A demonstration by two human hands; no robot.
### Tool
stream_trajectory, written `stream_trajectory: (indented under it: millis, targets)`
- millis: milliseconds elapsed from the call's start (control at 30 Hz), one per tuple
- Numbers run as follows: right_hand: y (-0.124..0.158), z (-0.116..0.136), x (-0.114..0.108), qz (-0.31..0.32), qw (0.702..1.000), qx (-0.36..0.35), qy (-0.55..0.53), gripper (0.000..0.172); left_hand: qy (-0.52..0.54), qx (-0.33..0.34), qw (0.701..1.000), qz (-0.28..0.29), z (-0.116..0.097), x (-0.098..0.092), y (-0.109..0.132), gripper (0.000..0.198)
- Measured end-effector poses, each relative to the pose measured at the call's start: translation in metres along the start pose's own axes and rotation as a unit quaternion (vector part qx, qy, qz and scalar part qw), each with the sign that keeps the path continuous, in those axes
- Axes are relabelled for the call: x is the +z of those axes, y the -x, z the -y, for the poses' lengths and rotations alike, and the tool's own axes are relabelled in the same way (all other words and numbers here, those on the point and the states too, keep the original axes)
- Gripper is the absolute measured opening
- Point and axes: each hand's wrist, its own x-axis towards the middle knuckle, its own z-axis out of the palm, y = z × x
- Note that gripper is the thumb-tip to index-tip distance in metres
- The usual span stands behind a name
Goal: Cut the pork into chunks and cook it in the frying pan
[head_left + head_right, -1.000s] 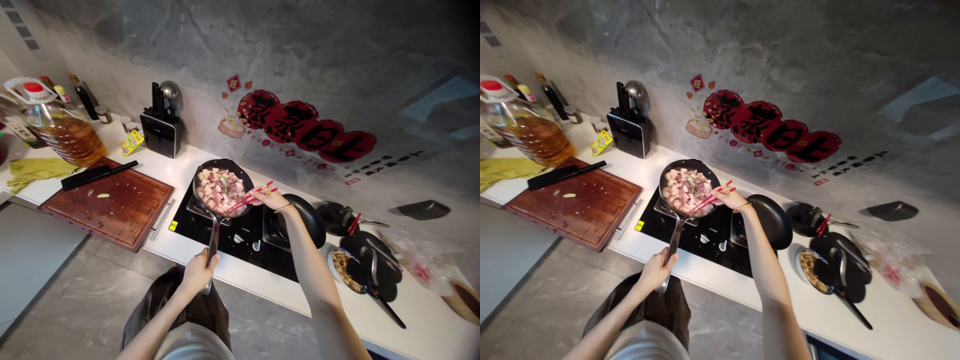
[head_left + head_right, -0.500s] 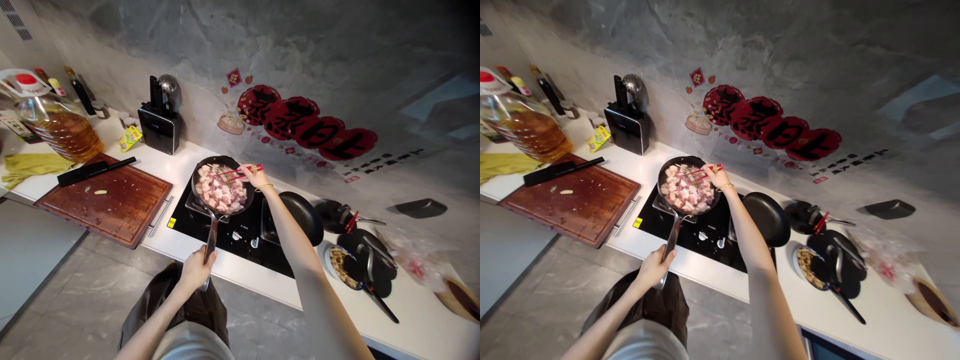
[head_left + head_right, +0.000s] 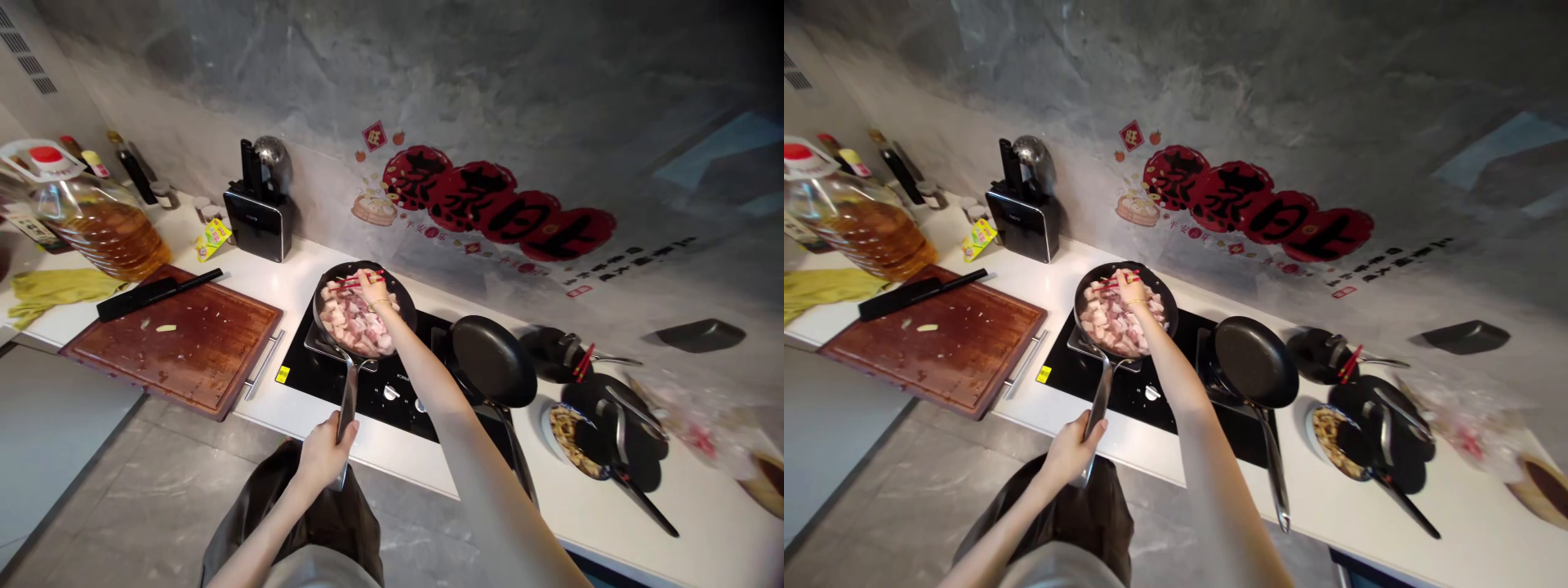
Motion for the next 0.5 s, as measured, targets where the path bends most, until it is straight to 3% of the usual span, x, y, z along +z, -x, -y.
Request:
stream_trajectory:
  millis: [133,300,500]
  targets:
    - [-0.008,0.0,0.001,-0.045,0.998,0.037,0.002,0.033,-0.001,-0.006,1.0,0.008,-0.001,-0.001,-0.001,0.037]
    - [-0.007,-0.013,-0.017,-0.104,0.991,0.071,-0.054,0.033,-0.004,0.002,1.0,0.012,0.001,-0.002,0.0,0.038]
    - [0.008,-0.028,-0.039,-0.105,0.979,0.106,-0.139,0.034,-0.006,0.008,1.0,0.017,0.002,-0.001,0.001,0.039]
